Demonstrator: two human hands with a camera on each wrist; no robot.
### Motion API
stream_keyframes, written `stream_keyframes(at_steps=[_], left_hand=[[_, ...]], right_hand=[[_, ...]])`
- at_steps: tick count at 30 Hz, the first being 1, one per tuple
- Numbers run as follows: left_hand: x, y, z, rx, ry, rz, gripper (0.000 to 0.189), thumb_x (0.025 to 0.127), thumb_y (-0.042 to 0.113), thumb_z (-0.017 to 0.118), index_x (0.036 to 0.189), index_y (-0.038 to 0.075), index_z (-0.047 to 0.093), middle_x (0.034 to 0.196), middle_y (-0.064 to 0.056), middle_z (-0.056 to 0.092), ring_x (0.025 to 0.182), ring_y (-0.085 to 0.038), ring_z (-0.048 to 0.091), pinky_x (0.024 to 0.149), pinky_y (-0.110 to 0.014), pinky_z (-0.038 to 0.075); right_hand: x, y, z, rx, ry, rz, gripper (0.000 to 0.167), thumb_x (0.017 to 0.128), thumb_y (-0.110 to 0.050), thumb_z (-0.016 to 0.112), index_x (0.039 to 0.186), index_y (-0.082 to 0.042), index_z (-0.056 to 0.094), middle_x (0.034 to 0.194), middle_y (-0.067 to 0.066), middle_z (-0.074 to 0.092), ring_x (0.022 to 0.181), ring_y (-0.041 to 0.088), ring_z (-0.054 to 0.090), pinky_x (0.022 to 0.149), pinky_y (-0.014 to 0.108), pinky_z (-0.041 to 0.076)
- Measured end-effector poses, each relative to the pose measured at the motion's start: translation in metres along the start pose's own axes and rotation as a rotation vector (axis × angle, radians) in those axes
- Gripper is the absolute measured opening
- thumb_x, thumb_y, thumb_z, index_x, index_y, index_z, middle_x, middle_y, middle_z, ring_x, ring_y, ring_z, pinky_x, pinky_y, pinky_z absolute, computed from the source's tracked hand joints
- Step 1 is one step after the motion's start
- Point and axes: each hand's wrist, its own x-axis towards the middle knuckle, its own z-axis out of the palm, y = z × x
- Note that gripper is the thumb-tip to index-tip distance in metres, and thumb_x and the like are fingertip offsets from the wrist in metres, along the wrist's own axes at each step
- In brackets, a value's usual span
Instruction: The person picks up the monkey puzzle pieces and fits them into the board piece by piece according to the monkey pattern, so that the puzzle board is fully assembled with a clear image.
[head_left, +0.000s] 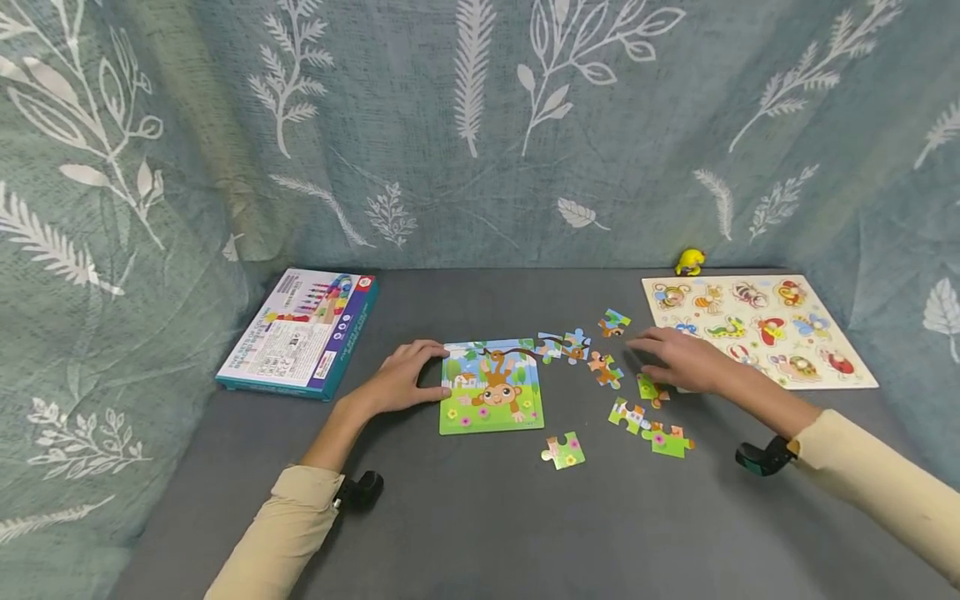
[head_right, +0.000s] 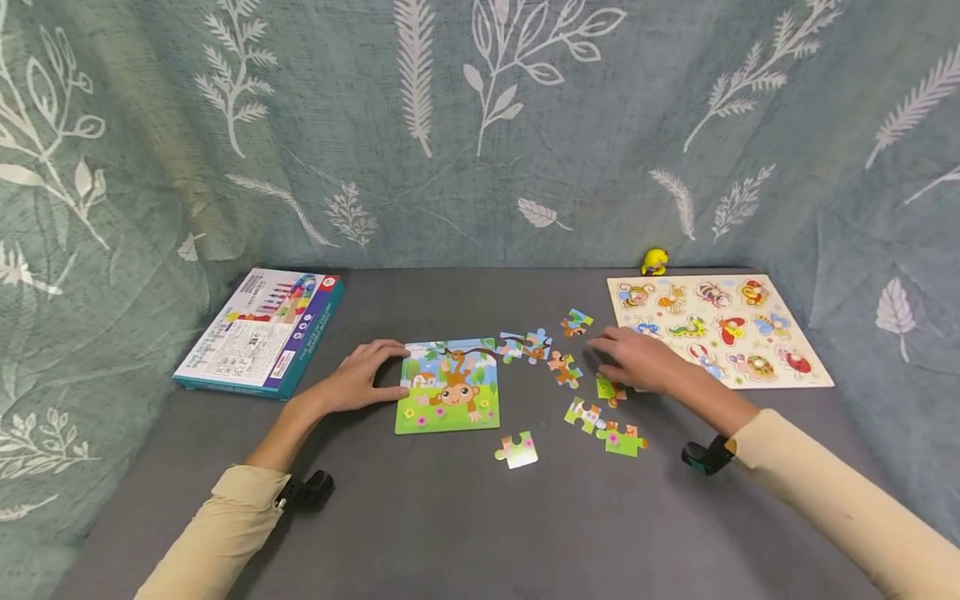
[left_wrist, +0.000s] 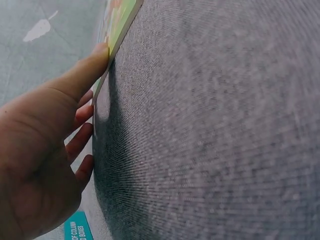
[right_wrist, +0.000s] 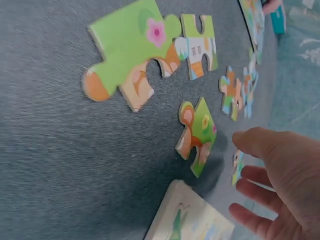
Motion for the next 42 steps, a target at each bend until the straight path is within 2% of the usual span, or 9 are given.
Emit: stream_keyframes(at_steps=[5, 11, 16, 20, 23, 30, 34, 37, 42], left_hand=[[0.004, -0.001, -0.001, -0.005, -0.011, -0.005, 0.065, 0.089, 0.037, 0.069, 0.143, 0.011, 0.045, 0.148, -0.016, 0.04, 0.133, -0.04, 0.037, 0.107, -0.064, 0.028], [0.002, -0.002, -0.001, 0.014, -0.013, -0.008, 0.065, 0.09, 0.037, 0.068, 0.144, 0.01, 0.044, 0.149, -0.016, 0.04, 0.134, -0.04, 0.036, 0.108, -0.063, 0.027], [0.002, 0.002, -0.001, 0.021, -0.016, -0.005, 0.066, 0.091, 0.039, 0.067, 0.146, 0.01, 0.043, 0.15, -0.017, 0.039, 0.135, -0.039, 0.036, 0.109, -0.063, 0.026], [0.001, 0.0, 0.001, 0.034, 0.002, 0.003, 0.066, 0.091, 0.04, 0.066, 0.145, 0.011, 0.043, 0.15, -0.016, 0.039, 0.134, -0.039, 0.037, 0.108, -0.063, 0.027], [0.0, -0.003, 0.004, 0.044, 0.023, 0.02, 0.065, 0.09, 0.04, 0.067, 0.144, 0.012, 0.045, 0.148, -0.015, 0.041, 0.133, -0.038, 0.039, 0.107, -0.063, 0.027], [-0.004, -0.01, 0.011, 0.065, 0.083, 0.048, 0.063, 0.089, 0.04, 0.069, 0.142, 0.013, 0.048, 0.146, -0.014, 0.044, 0.131, -0.036, 0.041, 0.104, -0.059, 0.03], [-0.003, -0.012, 0.014, 0.066, 0.102, 0.05, 0.063, 0.089, 0.04, 0.068, 0.142, 0.014, 0.048, 0.146, -0.013, 0.045, 0.131, -0.035, 0.041, 0.104, -0.057, 0.031], [-0.002, -0.015, 0.015, 0.031, 0.114, 0.057, 0.062, 0.088, 0.038, 0.07, 0.142, 0.014, 0.049, 0.145, -0.013, 0.045, 0.13, -0.035, 0.04, 0.103, -0.057, 0.03], [-0.001, -0.017, 0.016, -0.047, 0.116, 0.085, 0.062, 0.084, 0.033, 0.074, 0.139, 0.011, 0.052, 0.142, -0.015, 0.046, 0.126, -0.035, 0.041, 0.102, -0.059, 0.032]], right_hand=[[-0.013, 0.001, -0.003, 0.083, 0.031, 0.005, 0.04, 0.091, -0.012, 0.067, 0.128, 0.0, 0.06, 0.122, 0.019, 0.06, 0.106, 0.033, 0.061, 0.085, 0.047, 0.049], [-0.026, -0.017, 0.014, 0.144, 0.066, -0.036, 0.036, 0.092, -0.013, 0.066, 0.125, -0.003, 0.063, 0.12, 0.012, 0.063, 0.097, 0.02, 0.061, 0.079, 0.038, 0.05], [-0.035, -0.032, 0.025, 0.114, 0.108, -0.095, 0.036, 0.09, -0.017, 0.07, 0.123, -0.007, 0.065, 0.119, 0.009, 0.064, 0.102, 0.02, 0.062, 0.081, 0.039, 0.051], [-0.038, -0.037, 0.029, 0.048, 0.182, -0.131, 0.036, 0.086, -0.019, 0.074, 0.12, -0.007, 0.067, 0.114, 0.007, 0.065, 0.1, 0.02, 0.063, 0.081, 0.039, 0.052], [-0.039, -0.039, 0.03, 0.016, 0.199, -0.15, 0.037, 0.084, -0.019, 0.075, 0.119, -0.007, 0.067, 0.113, 0.008, 0.066, 0.1, 0.021, 0.064, 0.081, 0.04, 0.053], [-0.042, -0.039, 0.033, 0.016, 0.184, -0.136, 0.037, 0.085, -0.019, 0.074, 0.12, -0.008, 0.067, 0.117, 0.011, 0.066, 0.106, 0.026, 0.063, 0.084, 0.043, 0.053], [-0.043, -0.037, 0.034, 0.017, 0.174, -0.131, 0.036, 0.086, -0.017, 0.073, 0.12, -0.007, 0.066, 0.114, 0.008, 0.066, 0.102, 0.022, 0.064, 0.081, 0.04, 0.053], [-0.044, -0.036, 0.033, 0.013, 0.171, -0.116, 0.036, 0.086, -0.018, 0.074, 0.119, -0.008, 0.066, 0.112, 0.006, 0.066, 0.098, 0.019, 0.064, 0.079, 0.038, 0.052], [-0.043, -0.034, 0.028, 0.012, 0.181, -0.08, 0.038, 0.085, -0.018, 0.074, 0.12, -0.006, 0.066, 0.113, 0.009, 0.066, 0.1, 0.024, 0.064, 0.078, 0.04, 0.053]])
